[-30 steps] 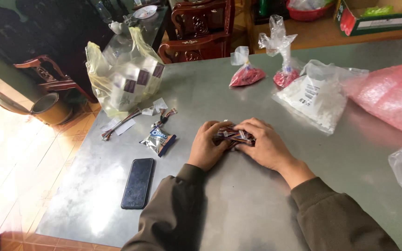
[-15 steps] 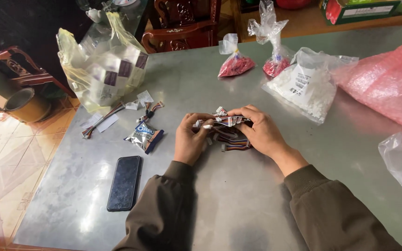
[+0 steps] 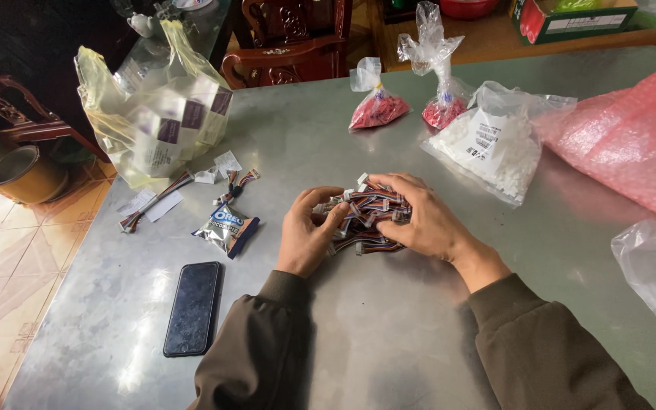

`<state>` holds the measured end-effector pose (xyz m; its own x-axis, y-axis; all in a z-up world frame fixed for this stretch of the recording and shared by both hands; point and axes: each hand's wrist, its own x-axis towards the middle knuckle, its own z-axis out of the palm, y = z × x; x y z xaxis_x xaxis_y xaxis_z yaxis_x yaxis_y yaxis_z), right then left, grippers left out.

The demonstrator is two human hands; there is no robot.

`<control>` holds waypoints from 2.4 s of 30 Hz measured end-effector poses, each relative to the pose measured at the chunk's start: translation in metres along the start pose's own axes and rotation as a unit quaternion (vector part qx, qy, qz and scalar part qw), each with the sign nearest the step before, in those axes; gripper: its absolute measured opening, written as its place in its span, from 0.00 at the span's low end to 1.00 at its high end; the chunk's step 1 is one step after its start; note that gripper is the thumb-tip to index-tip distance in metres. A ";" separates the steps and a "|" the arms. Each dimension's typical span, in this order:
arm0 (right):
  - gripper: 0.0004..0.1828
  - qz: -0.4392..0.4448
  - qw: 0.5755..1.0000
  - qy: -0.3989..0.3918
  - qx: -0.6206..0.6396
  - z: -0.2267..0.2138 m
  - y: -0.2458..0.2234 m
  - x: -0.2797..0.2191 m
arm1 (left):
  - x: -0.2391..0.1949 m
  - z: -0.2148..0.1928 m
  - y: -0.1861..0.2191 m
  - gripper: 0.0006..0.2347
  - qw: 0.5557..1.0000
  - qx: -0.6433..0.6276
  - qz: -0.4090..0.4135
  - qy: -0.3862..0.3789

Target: The person inserts white plastic connectors onto the ends of multi-colored ribbon cables. They handle the cables and connectors by hand, aligning the wires and pushing them into the housing. The person repeats this process for several cables, placing the finished ones into a pile on the table.

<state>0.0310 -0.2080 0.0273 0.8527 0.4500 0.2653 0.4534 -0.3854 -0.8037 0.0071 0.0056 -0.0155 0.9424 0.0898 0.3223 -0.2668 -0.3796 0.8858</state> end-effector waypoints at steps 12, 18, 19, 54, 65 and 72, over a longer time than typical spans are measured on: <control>0.39 -0.022 0.981 -0.025 -0.193 0.012 0.022 0.000 | 0.003 -0.004 0.003 0.27 0.989 0.122 0.049 -0.073; 0.25 -0.056 0.993 0.013 -0.101 0.021 0.034 0.000 | -0.002 -0.003 0.003 0.33 0.976 0.179 0.081 -0.094; 0.25 -0.056 0.993 0.013 -0.102 0.021 0.035 0.000 | -0.001 -0.002 0.001 0.33 0.976 0.179 0.081 -0.094; 0.23 -0.085 0.979 0.097 -0.156 0.027 0.035 0.000 | -0.003 0.008 -0.020 0.09 0.967 0.219 0.129 -0.002; 0.18 -0.071 0.980 0.067 -0.174 0.029 0.064 0.006 | -0.081 -0.021 0.032 0.17 0.946 0.247 0.181 0.108; 0.20 -0.119 0.970 0.072 -0.198 0.033 0.074 0.009 | -0.166 -0.156 -0.042 0.20 0.885 0.399 -0.080 0.227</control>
<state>0.0637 -0.2061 -0.0469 0.7264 0.4578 0.5127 0.6814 -0.5771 -0.4502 -0.1691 0.1504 -0.0544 0.7293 0.4928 0.4747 0.2612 -0.8417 0.4725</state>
